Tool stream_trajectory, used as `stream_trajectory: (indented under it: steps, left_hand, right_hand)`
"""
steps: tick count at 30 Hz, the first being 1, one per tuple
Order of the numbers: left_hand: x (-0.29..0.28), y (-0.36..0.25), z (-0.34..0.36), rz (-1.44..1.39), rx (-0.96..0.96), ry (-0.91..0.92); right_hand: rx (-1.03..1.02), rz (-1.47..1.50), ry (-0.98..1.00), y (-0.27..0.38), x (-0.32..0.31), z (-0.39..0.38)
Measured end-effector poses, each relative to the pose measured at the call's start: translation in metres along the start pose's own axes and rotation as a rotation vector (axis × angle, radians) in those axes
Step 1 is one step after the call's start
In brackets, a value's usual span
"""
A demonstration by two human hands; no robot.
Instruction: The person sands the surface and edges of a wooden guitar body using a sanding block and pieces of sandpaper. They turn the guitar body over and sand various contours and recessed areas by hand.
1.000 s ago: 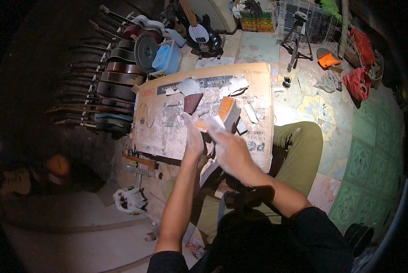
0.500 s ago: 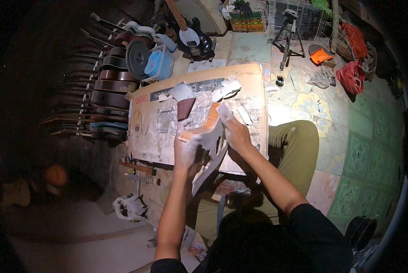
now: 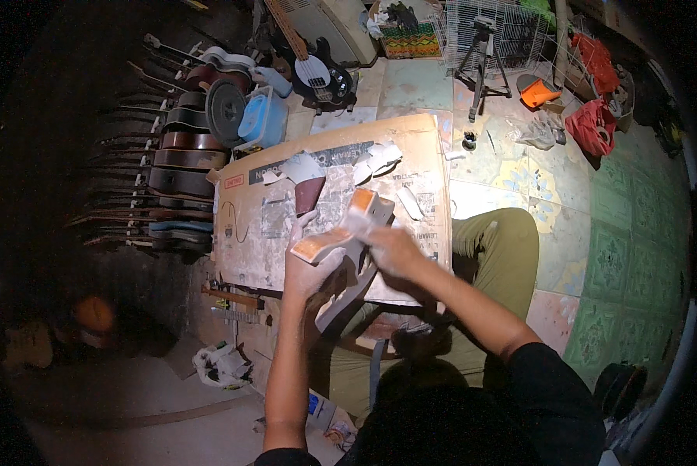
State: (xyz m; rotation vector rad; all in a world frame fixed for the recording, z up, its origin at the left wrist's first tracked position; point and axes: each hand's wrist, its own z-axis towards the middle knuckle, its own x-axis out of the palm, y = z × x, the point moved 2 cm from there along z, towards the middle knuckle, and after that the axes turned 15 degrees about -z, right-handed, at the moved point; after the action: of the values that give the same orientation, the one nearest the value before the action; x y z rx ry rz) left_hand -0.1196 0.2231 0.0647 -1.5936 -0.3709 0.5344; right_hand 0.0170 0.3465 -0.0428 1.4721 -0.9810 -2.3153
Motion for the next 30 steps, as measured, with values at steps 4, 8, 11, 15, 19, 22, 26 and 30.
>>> stream_trajectory:
  steps: [4, 8, 11, 15, 19, 22, 26, 30]
  left_hand:
    - [0.017, -0.007, 0.003, 0.128, -0.015, 0.043]
    - [0.004, -0.007, -0.001, 0.186, 0.063, 0.085]
    - [0.007, -0.005, 0.007, 0.025, -0.074, 0.001]
    - [-0.003, 0.009, 0.018, 0.035, -0.029, 0.061]
    - [0.013, 0.002, 0.016, 0.027, -0.012, 0.082]
    - [0.01, 0.003, 0.013, 0.113, 0.002, 0.077]
    - [0.014, -0.013, 0.0, 0.128, -0.09, 0.127]
    - [0.017, -0.01, 0.005, 0.185, 0.036, 0.117]
  right_hand:
    - [0.158, -0.125, -0.179, -0.022, -0.001, -0.002]
    - [-0.051, -0.172, 0.09, -0.002, -0.01, -0.004]
    - [0.204, -0.114, -0.183, -0.014, 0.0, 0.014]
    - [0.024, 0.15, -0.403, 0.021, 0.013, 0.003]
    - [0.139, -0.092, -0.08, -0.026, 0.01, 0.009]
    - [0.305, 0.19, -0.044, 0.015, -0.014, 0.002]
    - [-0.108, 0.514, -0.091, 0.018, -0.026, -0.005]
    - [0.126, -0.19, -0.105, -0.019, -0.024, -0.002]
